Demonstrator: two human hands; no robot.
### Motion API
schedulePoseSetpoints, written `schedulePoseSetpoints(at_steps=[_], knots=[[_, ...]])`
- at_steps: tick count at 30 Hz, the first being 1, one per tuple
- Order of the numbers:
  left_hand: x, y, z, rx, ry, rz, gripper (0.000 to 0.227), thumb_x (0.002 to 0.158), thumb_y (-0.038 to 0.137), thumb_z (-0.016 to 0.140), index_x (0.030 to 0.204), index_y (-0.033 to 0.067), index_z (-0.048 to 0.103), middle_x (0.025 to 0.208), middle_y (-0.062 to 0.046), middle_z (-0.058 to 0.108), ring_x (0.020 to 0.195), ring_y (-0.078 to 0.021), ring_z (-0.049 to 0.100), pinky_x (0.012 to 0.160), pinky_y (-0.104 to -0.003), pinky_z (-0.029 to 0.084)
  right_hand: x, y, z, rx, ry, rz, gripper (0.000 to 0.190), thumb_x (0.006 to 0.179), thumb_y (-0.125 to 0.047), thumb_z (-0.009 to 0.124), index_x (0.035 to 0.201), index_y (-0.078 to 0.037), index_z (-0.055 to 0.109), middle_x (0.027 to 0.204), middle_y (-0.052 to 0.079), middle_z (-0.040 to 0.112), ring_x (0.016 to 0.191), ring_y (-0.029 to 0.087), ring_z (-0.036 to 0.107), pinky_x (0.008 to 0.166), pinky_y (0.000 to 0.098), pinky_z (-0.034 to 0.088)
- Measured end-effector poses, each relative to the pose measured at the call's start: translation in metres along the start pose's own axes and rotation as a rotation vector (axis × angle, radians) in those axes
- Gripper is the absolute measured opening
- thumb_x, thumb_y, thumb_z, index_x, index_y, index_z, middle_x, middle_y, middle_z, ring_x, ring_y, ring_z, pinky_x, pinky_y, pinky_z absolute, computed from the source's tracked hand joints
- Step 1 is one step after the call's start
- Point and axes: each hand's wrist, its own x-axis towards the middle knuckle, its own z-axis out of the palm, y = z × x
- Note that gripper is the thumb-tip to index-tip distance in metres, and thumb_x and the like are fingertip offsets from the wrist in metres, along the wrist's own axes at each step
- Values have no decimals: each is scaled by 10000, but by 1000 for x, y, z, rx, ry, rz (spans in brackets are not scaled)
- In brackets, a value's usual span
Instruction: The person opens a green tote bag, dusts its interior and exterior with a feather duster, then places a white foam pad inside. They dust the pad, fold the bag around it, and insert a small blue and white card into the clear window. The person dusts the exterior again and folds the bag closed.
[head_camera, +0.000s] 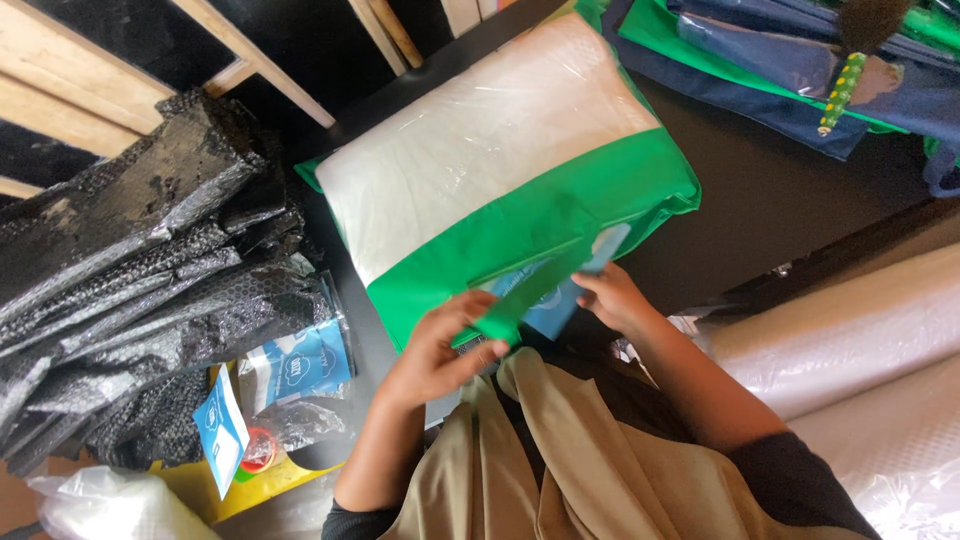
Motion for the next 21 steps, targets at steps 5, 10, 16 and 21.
schedulePoseSetpoints(at_steps=[5,10,16,21], knots=[[-2,29,20,-166,-157,-67,94,899,0,735,965,-28,674,926,-201,702,898,-388,702,842,-514,552,20,-41,81,-253,33,-253,352,857,-52,777,1138,-99,571,954,28,538,794,192,577,690,298,534],[-24,26,21,-160,-113,-140,112,919,49,744,930,-36,672,941,-186,685,893,-345,689,816,-480,542,-2,-65,108,-557,63,-607,511,794,-58,826,1225,-84,553,1076,94,560,980,296,566,867,424,471],[-62,8,18,-147,25,-182,157,932,101,762,898,-15,661,987,-206,691,925,-358,691,823,-463,530,-15,-39,67,-933,92,-1105,728,709,-65,891,1340,-65,528,1239,183,588,1228,435,551,1104,590,385],[-61,12,31,-184,54,-164,148,918,98,779,915,-12,681,985,-190,692,923,-327,683,821,-460,524,87,6,52,-1719,-52,-1302,541,894,-652,589,1273,-267,564,1221,39,576,1236,299,517,1083,646,336]])
